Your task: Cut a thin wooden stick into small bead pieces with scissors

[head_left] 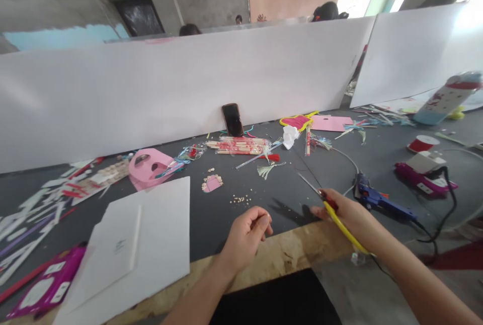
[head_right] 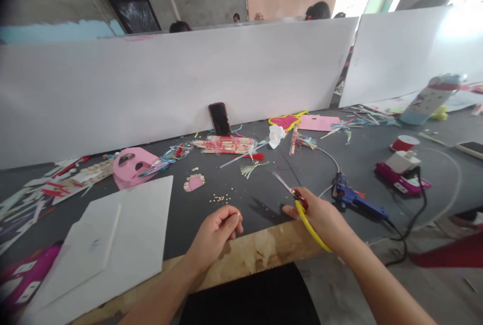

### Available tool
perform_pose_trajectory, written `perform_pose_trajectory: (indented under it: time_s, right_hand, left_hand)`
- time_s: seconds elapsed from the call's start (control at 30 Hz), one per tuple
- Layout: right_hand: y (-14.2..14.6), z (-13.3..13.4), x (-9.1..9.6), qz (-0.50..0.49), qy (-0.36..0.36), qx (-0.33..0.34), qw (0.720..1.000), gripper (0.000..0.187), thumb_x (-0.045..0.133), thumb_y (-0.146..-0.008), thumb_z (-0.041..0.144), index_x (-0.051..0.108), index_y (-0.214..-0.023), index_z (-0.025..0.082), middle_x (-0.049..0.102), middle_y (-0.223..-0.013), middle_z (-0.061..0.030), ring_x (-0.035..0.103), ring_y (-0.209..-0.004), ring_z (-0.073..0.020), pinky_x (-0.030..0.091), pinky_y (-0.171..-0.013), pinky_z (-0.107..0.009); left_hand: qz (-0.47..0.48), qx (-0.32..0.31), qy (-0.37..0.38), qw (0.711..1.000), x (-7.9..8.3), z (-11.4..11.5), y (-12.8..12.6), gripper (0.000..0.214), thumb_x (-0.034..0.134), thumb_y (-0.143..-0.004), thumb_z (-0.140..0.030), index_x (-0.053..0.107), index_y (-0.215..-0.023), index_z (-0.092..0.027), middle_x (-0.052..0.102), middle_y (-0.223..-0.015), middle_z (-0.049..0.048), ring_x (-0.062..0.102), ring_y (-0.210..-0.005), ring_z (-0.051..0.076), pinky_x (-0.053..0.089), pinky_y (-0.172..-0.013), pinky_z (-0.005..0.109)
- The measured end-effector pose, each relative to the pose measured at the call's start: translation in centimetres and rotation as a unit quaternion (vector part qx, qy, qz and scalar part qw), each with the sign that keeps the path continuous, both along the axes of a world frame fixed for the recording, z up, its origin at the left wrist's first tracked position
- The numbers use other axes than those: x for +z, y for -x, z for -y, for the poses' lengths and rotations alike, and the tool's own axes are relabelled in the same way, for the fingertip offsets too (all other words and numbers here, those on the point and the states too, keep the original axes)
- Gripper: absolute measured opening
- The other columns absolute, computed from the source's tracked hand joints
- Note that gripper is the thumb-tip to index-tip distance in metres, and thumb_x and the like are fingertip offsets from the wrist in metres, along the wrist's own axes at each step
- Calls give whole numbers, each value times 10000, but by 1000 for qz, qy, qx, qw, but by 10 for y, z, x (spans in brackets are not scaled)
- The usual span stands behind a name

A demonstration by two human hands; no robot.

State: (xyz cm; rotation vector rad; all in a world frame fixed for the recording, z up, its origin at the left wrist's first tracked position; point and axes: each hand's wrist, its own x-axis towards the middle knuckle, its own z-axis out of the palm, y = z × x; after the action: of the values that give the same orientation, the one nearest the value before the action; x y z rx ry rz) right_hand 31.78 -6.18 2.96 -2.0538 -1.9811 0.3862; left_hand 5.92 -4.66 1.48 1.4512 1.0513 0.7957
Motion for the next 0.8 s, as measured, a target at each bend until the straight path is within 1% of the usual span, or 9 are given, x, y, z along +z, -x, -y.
perform_pose_trajectory:
  time_s: [0.1, 0.17, 0.27, 0.33, 0.4, 0.47, 0.5, 0.63, 0.8]
  right_hand:
    - [-3, -19, 0, 100, 6, 15, 995, 462, 466, -870, 448, 481, -1250, 185, 707, -828, -69, 673, -692, -239, 416, -549, -283]
    - [3, -32, 0, 120, 15, 45, 992, 463, 482, -864, 377, 480, -1270, 153, 712, -878, -97, 679, -758, -252, 430, -598, -296]
    - [18, -47, -1, 135, 26, 90, 986, 493, 547, -819, 268, 488, -1285, 120, 699, -997, -139, 658, -931, -267, 452, -735, -323]
    - [24, -55, 2, 144, 36, 115, 982, 542, 618, -779, 246, 493, -1297, 146, 668, -1099, -141, 625, -1025, -267, 447, -820, -339]
    - [25, -64, 7, 153, 55, 127, 978, 485, 655, -784, 263, 541, -1251, 197, 665, -1103, -103, 633, -996, -245, 462, -834, -351]
    - [23, -76, 13, 166, 73, 115, 977, 315, 617, -855, 304, 596, -1153, 207, 666, -1051, -65, 644, -909, -203, 495, -801, -365]
    - [21, -84, 15, 174, 74, 101, 977, 266, 571, -899, 333, 601, -1120, 186, 652, -1053, -58, 636, -893, -187, 508, -794, -382]
    - [15, -122, 17, 188, 47, 47, 980, 299, 552, -919, 341, 562, -1171, 182, 584, -1180, -73, 601, -979, -202, 512, -824, -412]
    - [17, -156, -4, 178, 38, 14, 983, 307, 558, -916, 336, 557, -1180, 180, 580, -1188, -75, 600, -981, -204, 515, -821, -414]
  left_hand:
    - [-23, 20, -6, 1000, 0, 8, 13, 254, 491, -868, -413, 572, -808, -179, 622, -695, 17, 538, -602, 128, 443, -576, 225]
    - [-46, 31, -22, 998, 1, 14, 21, 251, 486, -873, -412, 576, -818, -183, 628, -717, 20, 553, -639, 137, 446, -602, 227]
    - [-99, 39, -62, 992, -3, 23, 32, 262, 462, -892, -403, 577, -797, -188, 622, -720, 12, 536, -635, 135, 421, -603, 223]
    - [-132, 43, -90, 986, -9, 30, 39, 257, 455, -902, -385, 579, -788, -190, 611, -710, 4, 519, -625, 132, 404, -600, 222]
    - [-147, 51, -105, 982, -17, 35, 46, 239, 457, -906, -361, 582, -790, -193, 605, -705, -2, 522, -636, 134, 402, -613, 222]
    - [-144, 64, -104, 982, -27, 39, 50, 230, 459, -906, -349, 589, -798, -194, 608, -705, -1, 537, -649, 138, 406, -621, 222]
    - [-140, 70, -100, 982, -31, 40, 52, 230, 463, -904, -349, 594, -799, -193, 608, -700, -1, 541, -648, 139, 406, -616, 222]
    - [-101, 103, -71, 987, -43, 42, 55, 251, 483, -891, -377, 610, -797, -183, 613, -693, 10, 538, -616, 135, 409, -579, 216]
    - [-36, 133, -20, 990, -45, 38, 57, 292, 501, -875, -432, 621, -826, -171, 626, -688, 18, 527, -568, 121, 410, -528, 198]
